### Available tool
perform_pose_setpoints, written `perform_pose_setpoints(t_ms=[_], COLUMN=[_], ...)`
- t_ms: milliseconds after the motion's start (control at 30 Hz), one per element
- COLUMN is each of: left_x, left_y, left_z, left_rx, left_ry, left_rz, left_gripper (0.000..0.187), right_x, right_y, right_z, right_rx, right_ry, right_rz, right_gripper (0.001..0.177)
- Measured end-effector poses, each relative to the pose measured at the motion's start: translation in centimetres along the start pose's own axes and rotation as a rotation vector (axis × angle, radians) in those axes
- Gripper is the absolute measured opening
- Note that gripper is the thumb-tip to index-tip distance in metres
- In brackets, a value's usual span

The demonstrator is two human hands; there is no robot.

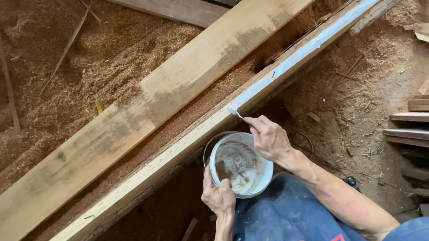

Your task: The person applies a white adhesive along the edge of a long wooden plank using a small brush. They repeatedly dip the brush into a white bucket and spread the glue in a continuous line along the plank's edge.

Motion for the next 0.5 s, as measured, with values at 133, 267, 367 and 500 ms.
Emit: perform_pose_setpoints(t_ms=[133, 267, 367, 500], left_x=[-0.6, -0.3, 0.2, 0.8], left_y=[0.5, 0.5, 0.7, 0.7], left_z=[0.4, 0.4, 0.6, 0.6], left_rx=[-0.030, -0.031, -0.059, -0.077], left_ry=[0.011, 0.008, 0.015, 0.011], left_rz=[-0.003, -0.015, -0.024, -0.049], left_gripper=[0.064, 0.066, 0.067, 0.067], right_x=[-3.2, -6.1, -4.9, -5.4], right_y=[-2.3, -5.5, -6.3, -5.1], right_z=[0.6, 0.6, -0.5, -1.9], right_rx=[0.016, 0.121, 0.158, 0.041], right_ry=[-0.182, -0.269, -0.155, -0.169], right_rz=[-0.044, -0.237, -0.162, -0.124], right_gripper=[0.032, 0.035, 0.042, 0.036])
Point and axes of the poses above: each hand's wrist, its own z-axis towards the middle knuckle, its own x-axis out of the palm, y = z × x, the point moved 10 cm from there along z, towards the middle knuckle, and after that the axes turned 15 degrees about y, right-handed, at the moved point
